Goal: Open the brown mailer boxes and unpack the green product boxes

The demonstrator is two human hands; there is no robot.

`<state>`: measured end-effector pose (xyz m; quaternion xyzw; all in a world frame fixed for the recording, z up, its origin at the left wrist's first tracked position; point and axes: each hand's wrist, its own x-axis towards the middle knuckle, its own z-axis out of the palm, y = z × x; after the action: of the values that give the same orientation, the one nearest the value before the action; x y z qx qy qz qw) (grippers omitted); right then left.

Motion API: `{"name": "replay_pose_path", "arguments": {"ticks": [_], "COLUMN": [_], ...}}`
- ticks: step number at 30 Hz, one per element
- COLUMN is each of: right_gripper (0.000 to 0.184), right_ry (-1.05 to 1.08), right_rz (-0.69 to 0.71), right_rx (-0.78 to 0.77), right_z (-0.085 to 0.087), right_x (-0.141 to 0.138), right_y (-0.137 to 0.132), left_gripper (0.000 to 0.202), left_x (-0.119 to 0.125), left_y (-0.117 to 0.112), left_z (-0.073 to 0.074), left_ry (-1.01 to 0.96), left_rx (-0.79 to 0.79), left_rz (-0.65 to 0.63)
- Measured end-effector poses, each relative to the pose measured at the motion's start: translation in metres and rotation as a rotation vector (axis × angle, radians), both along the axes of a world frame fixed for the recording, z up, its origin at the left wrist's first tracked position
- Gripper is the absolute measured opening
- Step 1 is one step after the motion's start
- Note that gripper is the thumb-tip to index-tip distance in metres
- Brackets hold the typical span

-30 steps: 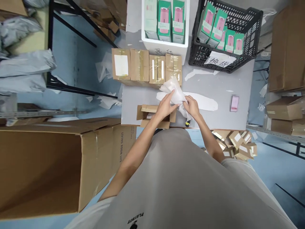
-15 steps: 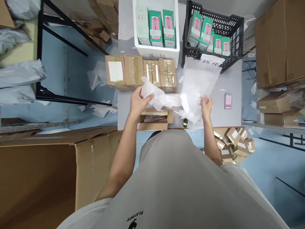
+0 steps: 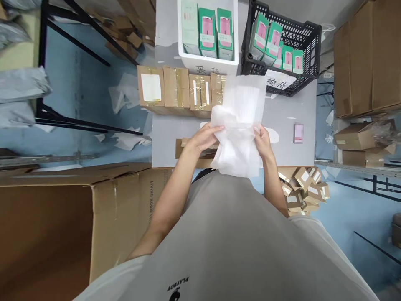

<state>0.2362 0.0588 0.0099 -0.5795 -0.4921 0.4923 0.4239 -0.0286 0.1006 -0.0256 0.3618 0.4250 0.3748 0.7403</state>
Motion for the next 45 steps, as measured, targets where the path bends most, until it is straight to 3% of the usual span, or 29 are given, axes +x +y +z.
{"name": "replay_pose_path", "arguments": {"ticks": [4, 9, 11, 14, 17, 20, 24, 27, 30, 32, 35, 39, 42, 45], "right_gripper": [0.057, 0.044, 0.039, 0.036, 0.038, 0.042, 0.062, 0.058, 0.059, 0.044, 0.022, 0.018, 0.018, 0.024], "right_ry": [0.015, 0.030, 0.026, 0.063, 0.059, 0.009, 0.023, -0.099, -0.252, -0.275, -0.233, -0.207, -0.239, -0.259], "right_rz": [0.035, 0.058, 0.017, -0.005, 0.015, 0.115, 0.238, 0.240, 0.185, 0.171, 0.226, 0.255, 0.259, 0.300], "right_rx": [-0.023, -0.052, -0.024, -0.028, -0.040, -0.044, -0.084, -0.060, -0.003, 0.029, 0.074, 0.087, 0.086, 0.045], "right_z": [0.006, -0.003, -0.010, -0.021, -0.023, -0.015, -0.001, -0.001, -0.009, -0.014, -0.019, -0.021, -0.019, -0.018], "right_x": [0.010, 0.013, 0.010, 0.004, 0.004, 0.009, 0.011, 0.003, -0.006, -0.010, -0.011, -0.014, -0.019, -0.023], "right_y": [0.003, 0.001, 0.001, 0.001, 0.003, 0.005, 0.006, 0.006, 0.006, 0.008, 0.010, 0.011, 0.009, 0.006], "left_gripper": [0.072, 0.100, 0.100, 0.078, 0.049, 0.039, 0.027, 0.016, 0.013, 0.017, 0.032, 0.053, 0.069, 0.071], "left_x": [0.001, -0.015, -0.018, -0.015, -0.015, -0.021, -0.030, -0.032, -0.035, -0.041, -0.051, -0.058, -0.053, -0.046], "left_y": [-0.001, 0.002, 0.003, 0.000, -0.002, 0.000, 0.003, 0.001, -0.005, -0.010, -0.016, -0.024, -0.030, -0.038], "left_z": [-0.008, -0.007, -0.005, -0.003, -0.001, 0.000, 0.004, 0.008, 0.009, 0.008, 0.007, 0.006, 0.003, -0.004], "left_ry": [0.065, 0.252, 0.257, 0.218, 0.209, 0.222, 0.324, 0.410, 0.433, 0.427, 0.380, 0.226, 0.222, 0.371], "left_rx": [-0.044, 0.137, 0.144, 0.076, 0.140, 0.275, 0.408, 0.470, 0.419, 0.314, 0.170, 0.039, -0.019, -0.004], "left_rz": [0.049, 0.190, 0.193, 0.181, 0.189, 0.142, 0.063, 0.069, 0.051, -0.004, -0.083, -0.138, -0.072, 0.062]}}
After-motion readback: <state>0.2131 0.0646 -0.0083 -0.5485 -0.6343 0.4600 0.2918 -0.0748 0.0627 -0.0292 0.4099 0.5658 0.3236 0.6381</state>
